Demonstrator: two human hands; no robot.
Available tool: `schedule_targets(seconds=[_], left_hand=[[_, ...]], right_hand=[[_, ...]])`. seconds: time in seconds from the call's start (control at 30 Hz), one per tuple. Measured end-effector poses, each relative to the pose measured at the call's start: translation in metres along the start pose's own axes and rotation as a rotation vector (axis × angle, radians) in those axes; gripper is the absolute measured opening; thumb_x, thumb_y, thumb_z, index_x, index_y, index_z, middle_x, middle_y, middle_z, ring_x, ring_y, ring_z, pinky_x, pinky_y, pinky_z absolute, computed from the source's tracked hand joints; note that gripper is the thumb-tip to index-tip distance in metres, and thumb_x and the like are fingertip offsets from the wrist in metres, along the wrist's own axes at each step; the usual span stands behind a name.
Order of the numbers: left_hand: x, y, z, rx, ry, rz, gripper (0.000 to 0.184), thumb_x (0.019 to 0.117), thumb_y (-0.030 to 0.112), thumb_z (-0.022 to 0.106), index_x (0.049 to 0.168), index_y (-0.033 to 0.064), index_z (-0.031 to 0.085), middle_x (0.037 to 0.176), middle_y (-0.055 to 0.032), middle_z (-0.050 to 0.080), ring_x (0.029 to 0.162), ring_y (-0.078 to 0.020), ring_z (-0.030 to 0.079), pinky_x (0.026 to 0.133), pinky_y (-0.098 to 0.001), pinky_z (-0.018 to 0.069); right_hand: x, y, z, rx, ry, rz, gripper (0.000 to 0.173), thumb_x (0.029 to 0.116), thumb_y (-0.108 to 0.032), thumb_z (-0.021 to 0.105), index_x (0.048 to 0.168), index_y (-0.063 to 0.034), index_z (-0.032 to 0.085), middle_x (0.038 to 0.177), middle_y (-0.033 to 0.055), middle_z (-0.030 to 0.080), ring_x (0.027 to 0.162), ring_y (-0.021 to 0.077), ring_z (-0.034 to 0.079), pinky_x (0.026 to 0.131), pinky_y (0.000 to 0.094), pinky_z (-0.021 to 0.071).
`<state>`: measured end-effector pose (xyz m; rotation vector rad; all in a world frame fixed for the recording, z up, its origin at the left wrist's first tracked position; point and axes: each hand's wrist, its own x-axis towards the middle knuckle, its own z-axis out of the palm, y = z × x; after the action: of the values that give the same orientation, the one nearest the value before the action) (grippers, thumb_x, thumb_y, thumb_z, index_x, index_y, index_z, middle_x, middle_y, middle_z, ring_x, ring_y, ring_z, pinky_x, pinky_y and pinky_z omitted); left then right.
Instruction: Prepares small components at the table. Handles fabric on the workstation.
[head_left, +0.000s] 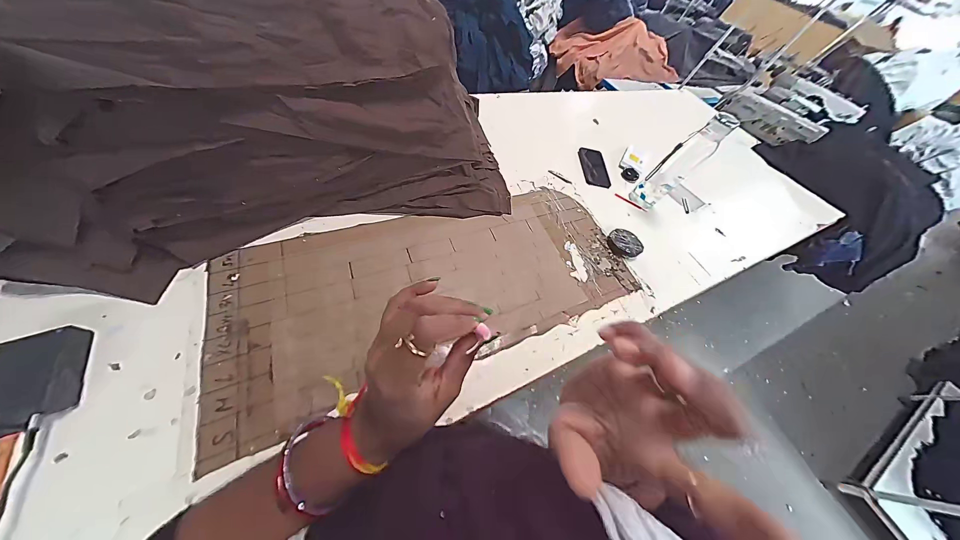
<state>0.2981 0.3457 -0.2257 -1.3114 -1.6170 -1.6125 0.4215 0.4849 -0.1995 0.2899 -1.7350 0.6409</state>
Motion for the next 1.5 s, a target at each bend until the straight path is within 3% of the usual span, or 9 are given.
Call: schedule_targets(seconds=[0.17,0.27,0.33,0.5,0.63,0.77,0.9,1.03,1.5], left_hand=[[0.003,0.002,0.004,0.105,-0.037,0.038,0.009,0.1047,0.023,0.06,0.106,0.0135,0.059,0.102,0.001,0.071,0.102,-0.0043,0.066,0.107,-0.0299,0.0442],[0.006,0.0,0.008,0.168,-0.059,0.057,0.009,0.105,0.023,0.059,0.105,0.0136,0.059,0.099,0.0005,0.072,0.099,-0.0058,0.067,0.104,-0.0307,0.0444],[0.006,0.001,0.009,0.18,-0.077,0.055,0.009,0.1048,0.023,0.059,0.105,0.0137,0.059,0.099,0.0004,0.072,0.099,-0.0058,0.068,0.104,-0.0306,0.0444],[0.008,0.002,0.012,0.218,-0.082,0.064,0.011,0.1052,0.023,0.059,0.103,0.0128,0.058,0.098,-0.0005,0.071,0.098,-0.0063,0.067,0.104,-0.0297,0.0436],[0.006,0.001,0.013,0.284,-0.102,0.039,0.011,0.1045,0.025,0.06,0.103,0.0139,0.06,0.097,0.0003,0.072,0.096,-0.0061,0.067,0.102,-0.0297,0.0439],[0.006,0.003,0.015,0.292,-0.102,0.045,0.014,0.1026,0.025,0.063,0.099,0.0119,0.06,0.093,-0.002,0.073,0.094,-0.0085,0.067,0.099,-0.0278,0.0451],[0.005,0.007,0.017,0.223,-0.132,-0.047,0.014,0.0999,0.022,0.067,0.096,0.0086,0.064,0.09,-0.0048,0.073,0.091,-0.0075,0.068,0.085,-0.0181,0.0518],[0.003,0.011,0.019,0.129,-0.171,-0.106,0.017,0.0981,0.018,0.069,0.095,0.0016,0.066,0.087,-0.0085,0.072,0.086,-0.0028,0.067,0.081,-0.0116,0.0521],[0.002,0.021,0.021,0.33,-0.218,0.053,0.014,0.0976,0.014,0.067,0.091,0.001,0.069,0.089,-0.0127,0.073,0.084,-0.0121,0.068,0.079,-0.0144,0.0526]], right_hand=[[-0.009,0.032,0.011,-0.245,-0.245,-0.132,0.049,0.103,-0.059,0.048,0.139,-0.0268,0.057,0.144,-0.0045,0.049,0.136,0.0097,0.042,0.114,0.0342,0.0248],[-0.001,0.019,-0.013,-0.034,0.021,-0.039,0.05,0.102,-0.059,0.05,0.146,-0.0358,0.047,0.143,-0.0206,0.054,0.132,0.0008,0.051,0.111,0.0236,0.0413],[-0.003,0.014,-0.021,0.172,0.134,-0.029,0.052,0.1015,-0.052,0.055,0.148,-0.0299,0.046,0.136,-0.0136,0.061,0.125,0.0099,0.058,0.105,0.0273,0.0476],[-0.023,0.061,0.004,-0.161,-0.152,-0.049,0.051,0.1018,-0.06,0.05,0.135,-0.0238,0.062,0.142,-0.0026,0.054,0.133,0.0117,0.048,0.112,0.0357,0.034],[-0.012,0.035,-0.023,-0.038,0.054,-0.021,0.051,0.1024,-0.056,0.051,0.151,-0.0433,0.042,0.151,-0.0213,0.046,0.131,0.0013,0.052,0.105,0.0231,0.0474],[-0.032,0.07,0.01,-0.095,-0.167,-0.02,0.034,0.1024,-0.044,0.06,0.119,-0.0179,0.072,0.137,0.0063,0.062,0.128,0.0181,0.056,0.107,0.0374,0.0416],[-0.02,0.06,0.003,-0.072,-0.052,0.112,0.029,0.1026,-0.044,0.059,0.125,-0.0246,0.059,0.121,-0.0113,0.055,0.11,-0.0066,0.056,0.092,0.0128,0.0491],[-0.023,0.059,0.014,0.199,-0.116,0.172,0.028,0.0982,-0.03,0.071,0.119,-0.0129,0.061,0.107,-0.0002,0.059,0.087,-0.0019,0.058,0.075,0.0114,0.0499],[-0.03,0.056,0.021,0.108,-0.062,0.052,0.005,0.1043,-0.016,0.059,0.107,-0.0132,0.055,0.105,-0.0007,0.058,0.097,0.0001,0.062,0.088,0.014,0.0529]])
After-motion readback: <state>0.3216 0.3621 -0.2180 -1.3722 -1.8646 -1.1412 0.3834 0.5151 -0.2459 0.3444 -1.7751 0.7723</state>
